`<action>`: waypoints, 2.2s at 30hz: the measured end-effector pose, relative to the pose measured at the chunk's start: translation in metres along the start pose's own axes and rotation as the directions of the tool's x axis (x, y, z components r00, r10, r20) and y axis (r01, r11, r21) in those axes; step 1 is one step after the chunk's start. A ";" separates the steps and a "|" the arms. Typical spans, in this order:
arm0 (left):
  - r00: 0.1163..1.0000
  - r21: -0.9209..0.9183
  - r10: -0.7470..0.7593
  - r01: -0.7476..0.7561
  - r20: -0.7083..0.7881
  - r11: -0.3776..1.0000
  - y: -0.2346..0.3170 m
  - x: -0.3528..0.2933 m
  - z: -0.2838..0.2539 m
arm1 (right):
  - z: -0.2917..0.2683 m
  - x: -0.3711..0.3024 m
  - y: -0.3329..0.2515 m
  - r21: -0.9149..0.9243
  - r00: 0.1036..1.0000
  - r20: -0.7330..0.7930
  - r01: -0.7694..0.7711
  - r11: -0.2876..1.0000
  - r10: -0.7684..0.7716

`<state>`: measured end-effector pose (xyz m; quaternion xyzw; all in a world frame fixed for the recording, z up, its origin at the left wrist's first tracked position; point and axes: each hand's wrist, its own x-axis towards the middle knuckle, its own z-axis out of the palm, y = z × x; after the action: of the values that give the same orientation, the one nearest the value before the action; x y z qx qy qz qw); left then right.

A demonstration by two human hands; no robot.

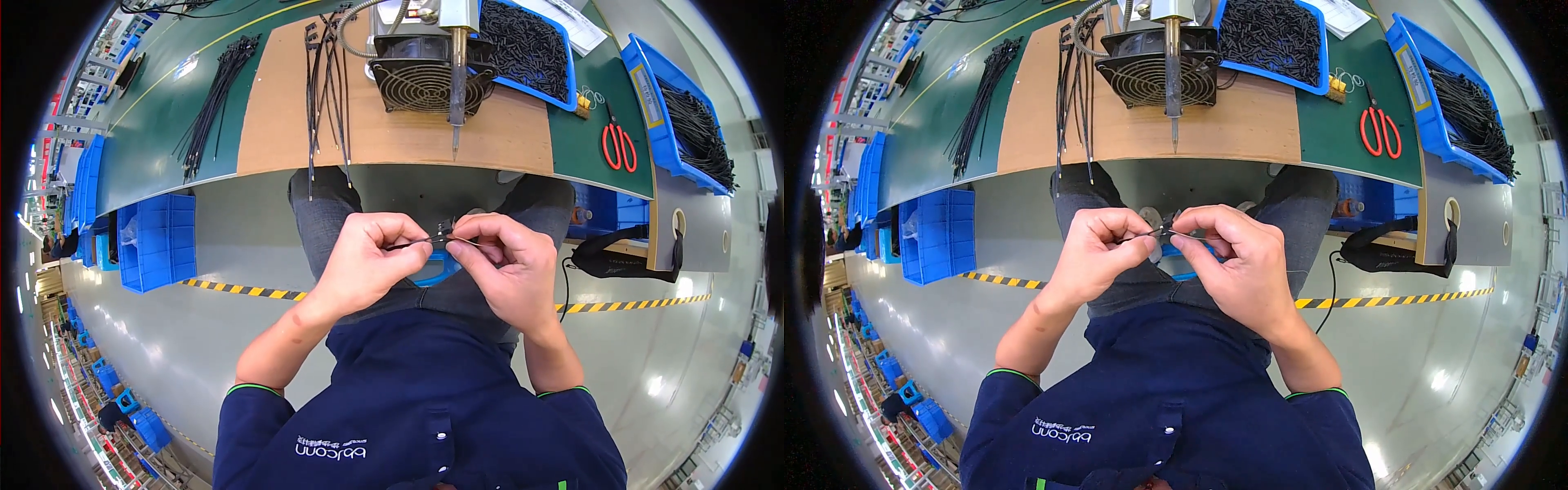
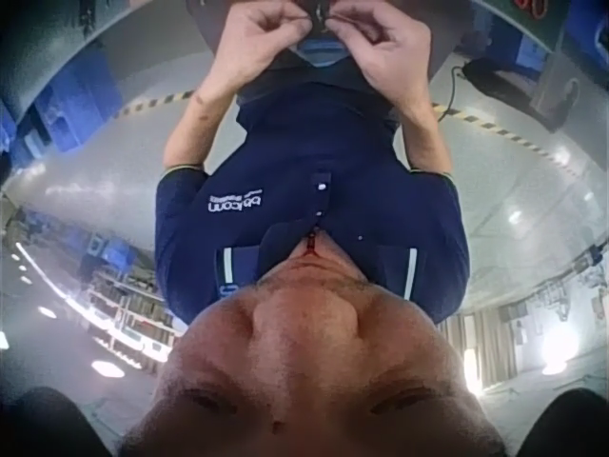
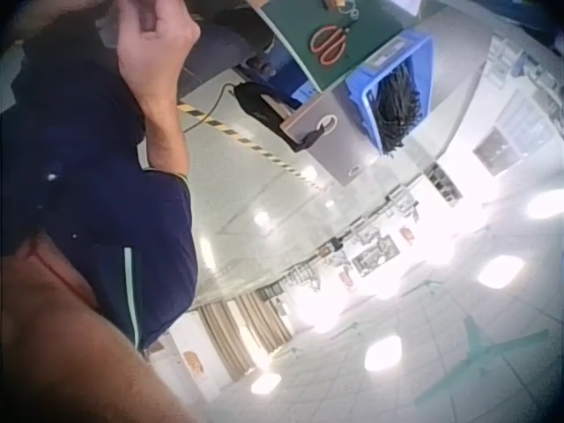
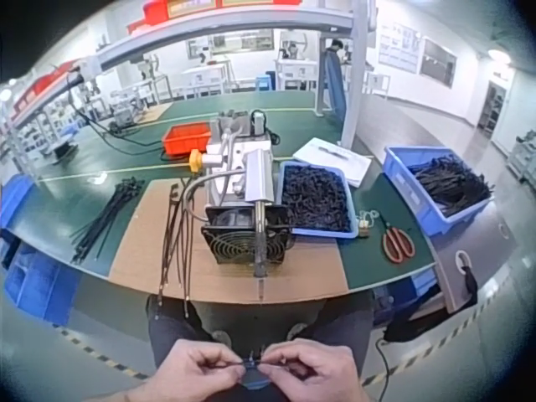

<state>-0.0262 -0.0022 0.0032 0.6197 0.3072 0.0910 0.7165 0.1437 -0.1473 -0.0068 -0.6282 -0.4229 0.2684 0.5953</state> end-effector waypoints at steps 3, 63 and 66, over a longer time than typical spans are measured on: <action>1.000 -0.009 -0.008 0.008 0.016 1.000 -0.003 0.002 -0.001 | 0.001 0.001 -0.002 -0.011 1.000 -0.006 0.012 1.000 -0.012; 0.983 -0.022 0.123 -0.121 0.139 0.992 0.013 0.024 -0.006 | -0.008 0.005 0.002 0.068 0.997 0.070 -0.045 0.997 0.040; 0.982 -0.028 0.129 -0.127 0.134 0.992 0.014 0.026 -0.006 | -0.010 0.007 0.001 0.056 0.997 0.061 -0.042 0.998 0.039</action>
<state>-0.0056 0.0192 0.0078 0.6361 0.2163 0.0973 0.7343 0.1556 -0.1469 -0.0052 -0.6111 -0.4199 0.3111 0.5945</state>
